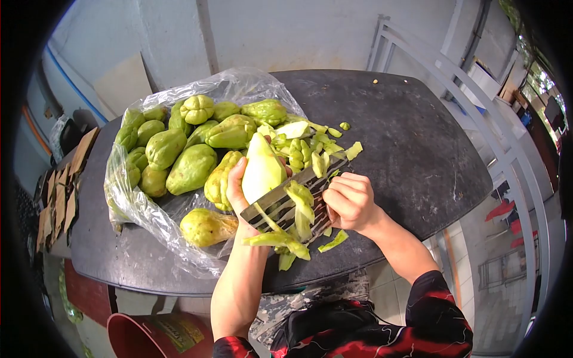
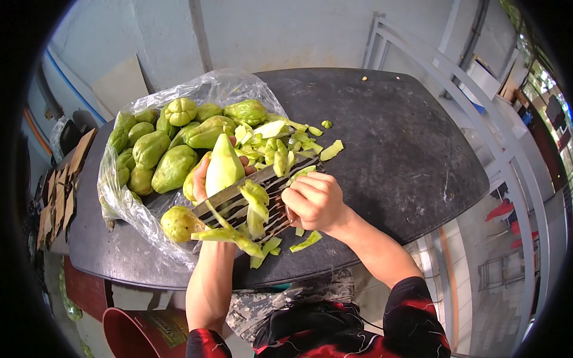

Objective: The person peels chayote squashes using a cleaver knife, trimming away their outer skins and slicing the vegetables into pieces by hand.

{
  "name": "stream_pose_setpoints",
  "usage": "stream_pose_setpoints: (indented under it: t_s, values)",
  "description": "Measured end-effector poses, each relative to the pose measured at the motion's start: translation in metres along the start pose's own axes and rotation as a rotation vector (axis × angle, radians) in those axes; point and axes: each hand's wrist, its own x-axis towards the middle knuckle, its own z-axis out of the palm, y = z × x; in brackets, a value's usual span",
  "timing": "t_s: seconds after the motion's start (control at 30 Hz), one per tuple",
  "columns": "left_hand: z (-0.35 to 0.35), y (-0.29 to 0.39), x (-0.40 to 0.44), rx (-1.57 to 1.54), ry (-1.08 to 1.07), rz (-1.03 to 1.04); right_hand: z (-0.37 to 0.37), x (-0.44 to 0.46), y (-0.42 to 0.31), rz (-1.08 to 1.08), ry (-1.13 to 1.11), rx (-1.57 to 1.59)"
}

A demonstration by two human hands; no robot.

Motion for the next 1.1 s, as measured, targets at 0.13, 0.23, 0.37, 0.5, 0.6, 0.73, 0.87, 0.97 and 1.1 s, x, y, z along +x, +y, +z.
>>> stream_pose_setpoints:
  t_s: [0.13,0.23,0.37,0.5,0.6,0.73,0.87,0.97,1.1]
  values:
    - [0.004,0.002,0.001,0.047,0.033,0.032,0.000,0.000,0.003,0.085,0.014,-0.040]
    - [0.012,0.001,-0.002,0.059,0.030,0.078,-0.002,-0.006,0.012,0.134,-0.019,-0.006]
    - [0.004,0.004,0.000,0.062,-0.005,0.054,-0.006,-0.005,0.010,0.134,-0.022,0.025]
    - [0.004,0.004,-0.001,0.134,0.005,0.059,-0.007,-0.003,0.008,0.111,-0.029,0.054]
    - [0.008,0.004,-0.002,0.157,0.052,0.068,-0.006,-0.004,0.009,0.107,-0.023,0.074]
    - [0.005,0.006,-0.003,0.160,-0.025,0.028,-0.008,-0.007,0.013,0.193,-0.039,0.011]
    - [0.010,0.006,-0.005,0.203,-0.054,0.031,-0.007,-0.006,0.012,0.184,-0.031,-0.015]
    - [0.003,0.006,-0.003,0.163,-0.110,-0.036,0.000,-0.008,0.018,0.324,0.007,0.031]
    - [0.004,0.004,-0.003,0.192,-0.111,-0.071,-0.011,-0.010,0.018,0.353,-0.086,-0.021]
